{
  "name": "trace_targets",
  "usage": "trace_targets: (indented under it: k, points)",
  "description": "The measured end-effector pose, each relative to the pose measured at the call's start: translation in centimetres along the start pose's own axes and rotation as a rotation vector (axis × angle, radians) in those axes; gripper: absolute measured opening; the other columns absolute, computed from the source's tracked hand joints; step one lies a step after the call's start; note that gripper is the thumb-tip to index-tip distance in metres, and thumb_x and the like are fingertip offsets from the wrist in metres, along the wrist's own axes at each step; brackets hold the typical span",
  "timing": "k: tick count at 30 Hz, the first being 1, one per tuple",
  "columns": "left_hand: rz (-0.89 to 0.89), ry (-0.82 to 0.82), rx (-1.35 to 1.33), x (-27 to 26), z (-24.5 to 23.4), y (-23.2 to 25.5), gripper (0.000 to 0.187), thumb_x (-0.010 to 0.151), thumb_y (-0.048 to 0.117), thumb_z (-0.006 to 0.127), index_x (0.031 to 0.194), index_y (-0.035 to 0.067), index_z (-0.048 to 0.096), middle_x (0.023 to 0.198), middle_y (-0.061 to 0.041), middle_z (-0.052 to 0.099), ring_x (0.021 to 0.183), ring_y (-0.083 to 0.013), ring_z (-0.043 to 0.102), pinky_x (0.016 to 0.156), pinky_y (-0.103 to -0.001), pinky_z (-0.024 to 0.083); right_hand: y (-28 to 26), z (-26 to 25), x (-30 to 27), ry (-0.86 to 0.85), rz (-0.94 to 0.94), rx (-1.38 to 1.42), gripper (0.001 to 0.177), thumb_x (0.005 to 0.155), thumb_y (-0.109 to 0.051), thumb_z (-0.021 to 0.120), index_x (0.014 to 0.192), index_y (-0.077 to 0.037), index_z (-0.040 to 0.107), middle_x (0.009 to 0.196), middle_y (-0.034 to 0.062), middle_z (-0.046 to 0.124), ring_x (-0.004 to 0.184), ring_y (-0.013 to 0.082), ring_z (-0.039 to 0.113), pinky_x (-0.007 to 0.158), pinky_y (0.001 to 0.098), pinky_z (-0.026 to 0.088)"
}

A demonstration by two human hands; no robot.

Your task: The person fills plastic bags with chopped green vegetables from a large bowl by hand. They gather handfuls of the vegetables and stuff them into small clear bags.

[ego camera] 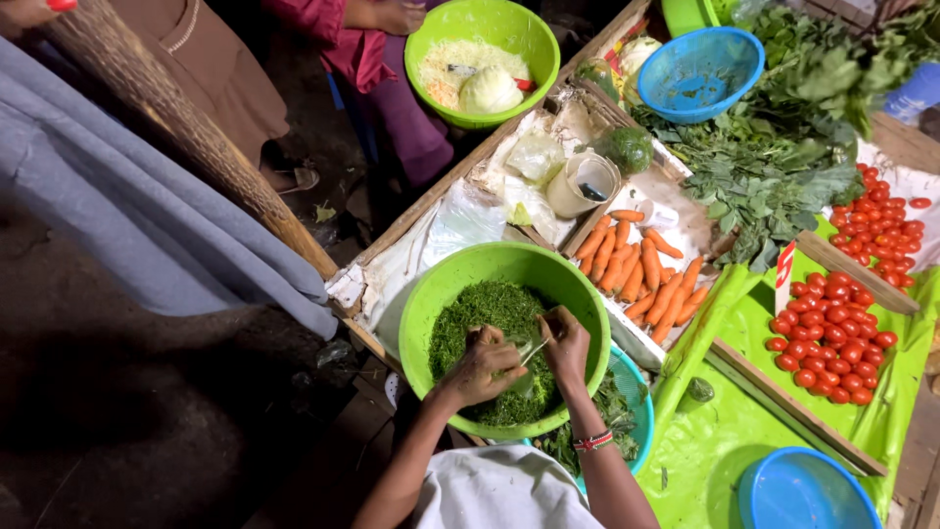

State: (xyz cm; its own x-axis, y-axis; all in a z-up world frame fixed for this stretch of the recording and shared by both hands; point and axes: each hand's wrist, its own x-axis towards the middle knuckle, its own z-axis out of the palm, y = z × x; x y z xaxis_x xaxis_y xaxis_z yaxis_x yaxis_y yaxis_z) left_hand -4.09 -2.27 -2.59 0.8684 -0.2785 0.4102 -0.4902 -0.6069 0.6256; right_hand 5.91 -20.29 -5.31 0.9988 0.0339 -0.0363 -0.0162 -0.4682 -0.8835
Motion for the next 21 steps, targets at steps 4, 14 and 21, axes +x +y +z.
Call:
trace_targets:
  k: [4, 14, 21]
  points:
    - [-0.011, -0.041, -0.047, -2.1, -0.3, -0.9, 0.023, 0.094, 0.039, 0.071, 0.088, 0.017, 0.070, 0.083, 0.002, 0.066, 0.094, -0.0198, 0.046, 0.091, -0.038, 0.033, 4.2, -1.3, 1.9, -0.063, 0.072, 0.040, 0.020, 0.091, -0.023, 0.077, 0.086, -0.004, 0.072, 0.072, 0.0038, 0.070, 0.062, 0.0095, 0.056, 0.055, 0.0239, 0.042]
    - [-0.576, -0.041, -0.020, -4.7, 2.4, -12.1, 0.019, 0.096, 0.026, 0.067, 0.115, 0.031, 0.067, 0.110, 0.008, 0.064, 0.113, -0.0192, 0.053, 0.100, -0.040, 0.044, 7.4, 1.0, 4.8, -0.475, 0.213, 0.342, 0.024, 0.092, -0.023, 0.071, 0.109, -0.007, 0.075, 0.085, 0.0011, 0.073, 0.071, 0.0078, 0.063, 0.061, 0.0246, 0.051]
    - [-0.613, 0.310, 0.191, -4.0, 2.5, -13.6, 0.038, 0.083, 0.019, 0.077, 0.119, 0.020, 0.064, 0.129, -0.002, 0.056, 0.122, -0.0269, 0.050, 0.108, -0.050, 0.030, 6.4, 2.4, 3.3, -0.324, 0.091, -0.103, 0.034, 0.092, -0.025, 0.071, 0.123, -0.010, 0.073, 0.107, 0.0088, 0.078, 0.090, 0.0179, 0.075, 0.081, 0.0334, 0.059]
